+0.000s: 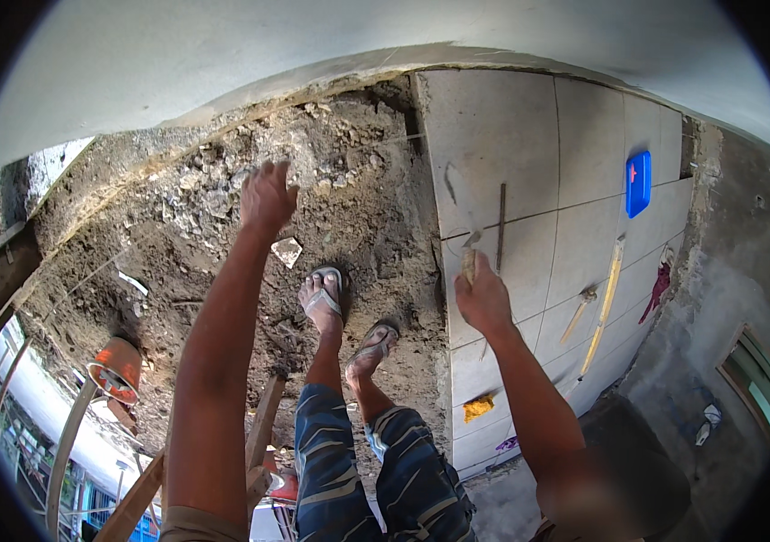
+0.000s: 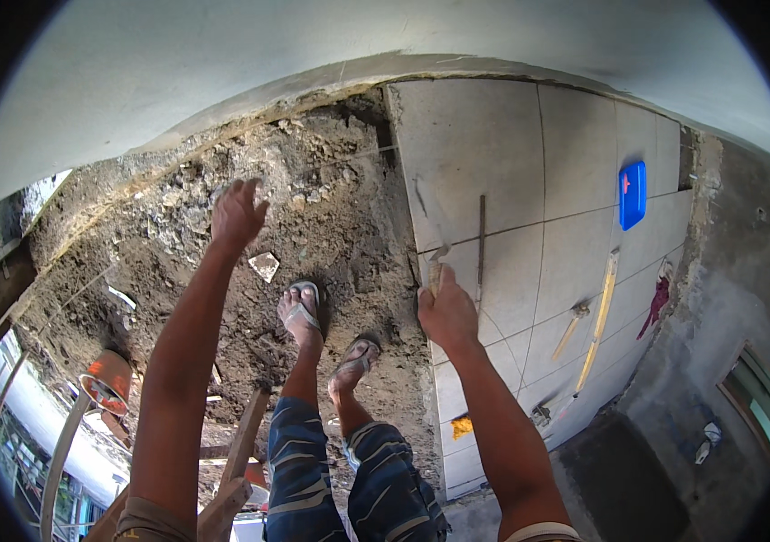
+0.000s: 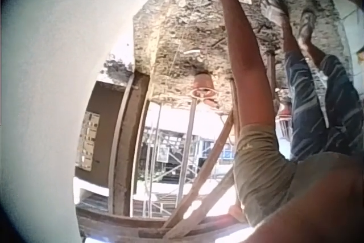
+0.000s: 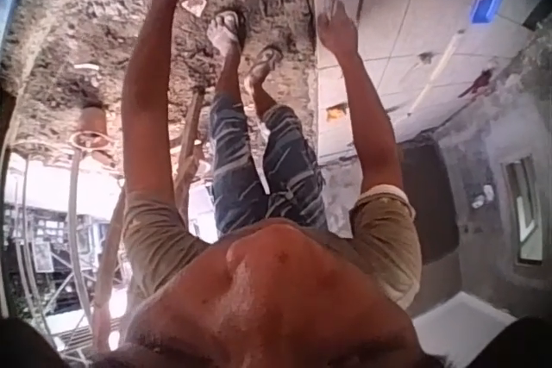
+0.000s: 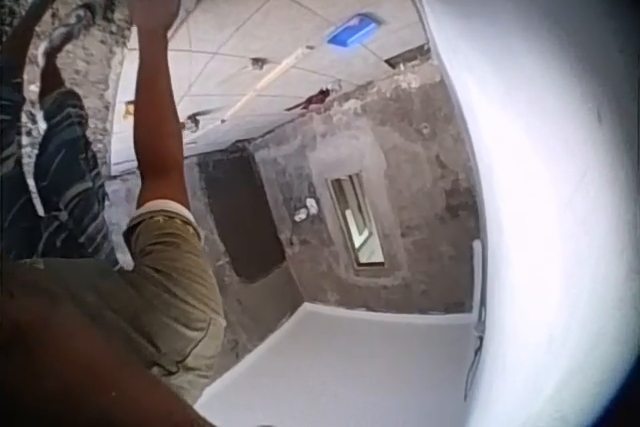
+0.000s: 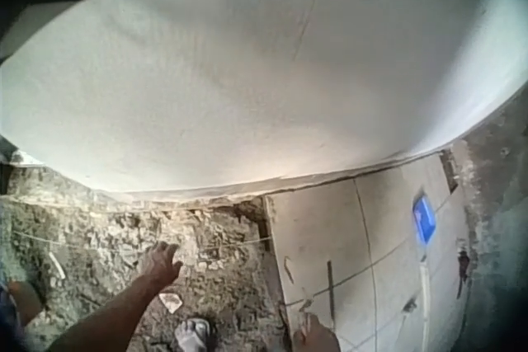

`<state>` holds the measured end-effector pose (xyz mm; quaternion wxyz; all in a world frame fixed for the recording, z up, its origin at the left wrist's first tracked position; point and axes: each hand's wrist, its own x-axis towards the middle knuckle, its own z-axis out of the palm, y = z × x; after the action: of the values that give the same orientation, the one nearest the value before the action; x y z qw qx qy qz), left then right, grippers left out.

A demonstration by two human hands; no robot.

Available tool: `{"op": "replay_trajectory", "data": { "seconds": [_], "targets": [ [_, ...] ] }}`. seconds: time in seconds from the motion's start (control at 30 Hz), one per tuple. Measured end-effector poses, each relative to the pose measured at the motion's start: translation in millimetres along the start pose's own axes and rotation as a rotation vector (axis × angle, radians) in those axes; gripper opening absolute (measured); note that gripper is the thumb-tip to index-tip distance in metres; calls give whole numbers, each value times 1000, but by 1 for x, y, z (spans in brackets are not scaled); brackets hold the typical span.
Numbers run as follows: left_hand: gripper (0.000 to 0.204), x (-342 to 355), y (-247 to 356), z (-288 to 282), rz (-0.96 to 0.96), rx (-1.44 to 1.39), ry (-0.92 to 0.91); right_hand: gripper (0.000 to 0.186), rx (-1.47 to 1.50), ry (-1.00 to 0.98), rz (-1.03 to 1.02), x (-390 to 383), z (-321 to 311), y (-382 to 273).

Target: Applying and leveling cement mortar on a floor surface using a trowel.

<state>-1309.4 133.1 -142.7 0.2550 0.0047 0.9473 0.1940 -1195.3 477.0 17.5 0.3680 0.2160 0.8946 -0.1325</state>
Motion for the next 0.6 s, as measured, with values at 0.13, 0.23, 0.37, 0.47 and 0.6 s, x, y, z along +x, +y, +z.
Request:
{"op": "replay_trajectory", "data": {
  "seconds": [0.13, 0.23, 0.37, 0.47, 0.6],
  "targets": [
    [23, 28, -10, -4, -21, -132, 120, 59, -59, -1, -7, 25, 27, -18],
    [21, 34, -11, -3, -24, -113, 131, 58, -126, 25, -14, 55, 27, -41],
    [27, 21, 7, 4, -49, -139, 7, 52, -156, -13, 67, 78, 19, -57],
    [38, 9, -23, 27, 7, 82, 43, 48, -103, -14, 42, 70, 28, -64],
    [26, 9, -32, 39, 10, 146, -85, 50, -141, 0, 36, 71, 35, -48]
  ]
}}
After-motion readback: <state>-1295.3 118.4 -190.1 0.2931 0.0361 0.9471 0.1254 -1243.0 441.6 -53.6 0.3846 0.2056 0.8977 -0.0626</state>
